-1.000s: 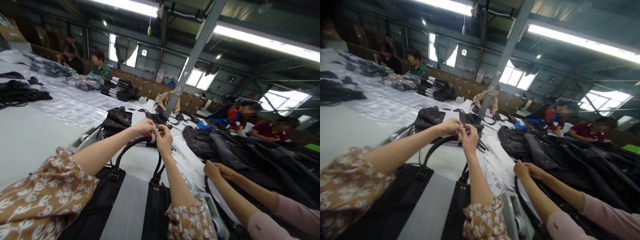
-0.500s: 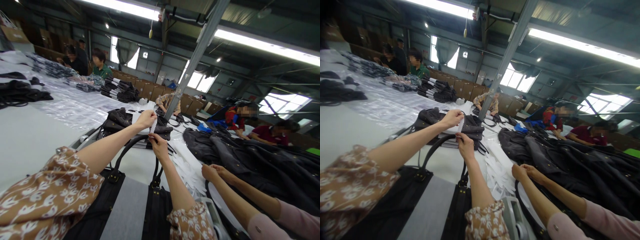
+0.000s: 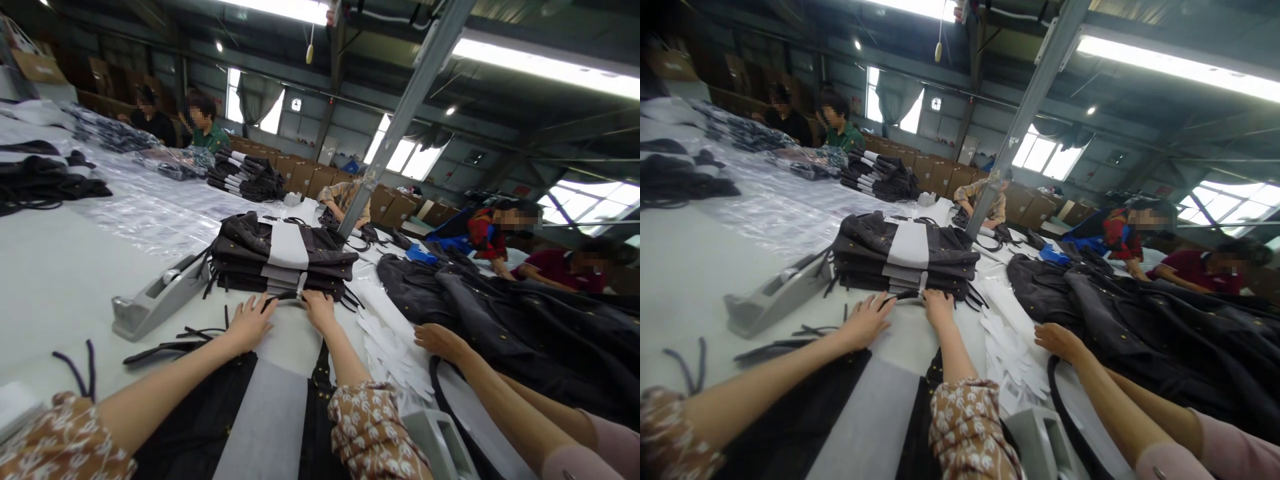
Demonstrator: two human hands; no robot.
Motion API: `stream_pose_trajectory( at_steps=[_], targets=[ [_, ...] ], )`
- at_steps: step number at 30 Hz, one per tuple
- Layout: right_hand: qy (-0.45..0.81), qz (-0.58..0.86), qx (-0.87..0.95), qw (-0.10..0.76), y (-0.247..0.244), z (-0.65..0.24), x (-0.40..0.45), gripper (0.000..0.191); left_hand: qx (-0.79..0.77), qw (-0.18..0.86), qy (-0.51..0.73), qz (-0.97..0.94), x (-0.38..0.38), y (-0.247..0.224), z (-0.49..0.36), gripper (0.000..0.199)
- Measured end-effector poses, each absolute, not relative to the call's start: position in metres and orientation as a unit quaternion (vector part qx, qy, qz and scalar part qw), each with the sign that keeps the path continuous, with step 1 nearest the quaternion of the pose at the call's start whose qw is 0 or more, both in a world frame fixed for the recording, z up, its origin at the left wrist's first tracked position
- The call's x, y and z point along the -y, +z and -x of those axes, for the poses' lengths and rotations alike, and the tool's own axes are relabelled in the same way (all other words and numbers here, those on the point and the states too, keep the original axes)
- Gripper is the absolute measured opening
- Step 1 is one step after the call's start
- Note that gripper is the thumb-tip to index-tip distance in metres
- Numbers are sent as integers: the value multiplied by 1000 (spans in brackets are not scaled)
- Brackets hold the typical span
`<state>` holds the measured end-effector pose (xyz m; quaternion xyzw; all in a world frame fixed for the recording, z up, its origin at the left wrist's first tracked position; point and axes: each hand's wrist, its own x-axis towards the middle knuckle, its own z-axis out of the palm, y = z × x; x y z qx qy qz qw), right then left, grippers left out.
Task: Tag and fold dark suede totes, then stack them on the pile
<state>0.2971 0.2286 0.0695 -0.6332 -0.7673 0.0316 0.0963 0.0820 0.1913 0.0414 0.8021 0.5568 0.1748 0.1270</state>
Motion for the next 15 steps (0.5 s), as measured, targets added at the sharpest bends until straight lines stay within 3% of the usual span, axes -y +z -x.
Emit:
stream_pose_trajectory(
  at_steps=[2, 6, 15],
  targets=[
    [25, 642, 763, 64, 51, -295, -228, 34, -573, 121, 101, -805, -187, 16, -80, 62],
    [8, 672, 740, 32, 26, -293, -245, 31, -587, 148, 106, -789, -209, 1, -79, 68],
    [-12, 701, 713, 18, 16, -291, -266, 30, -556, 230, 206, -772, -260, 17, -65, 29]
  ],
)
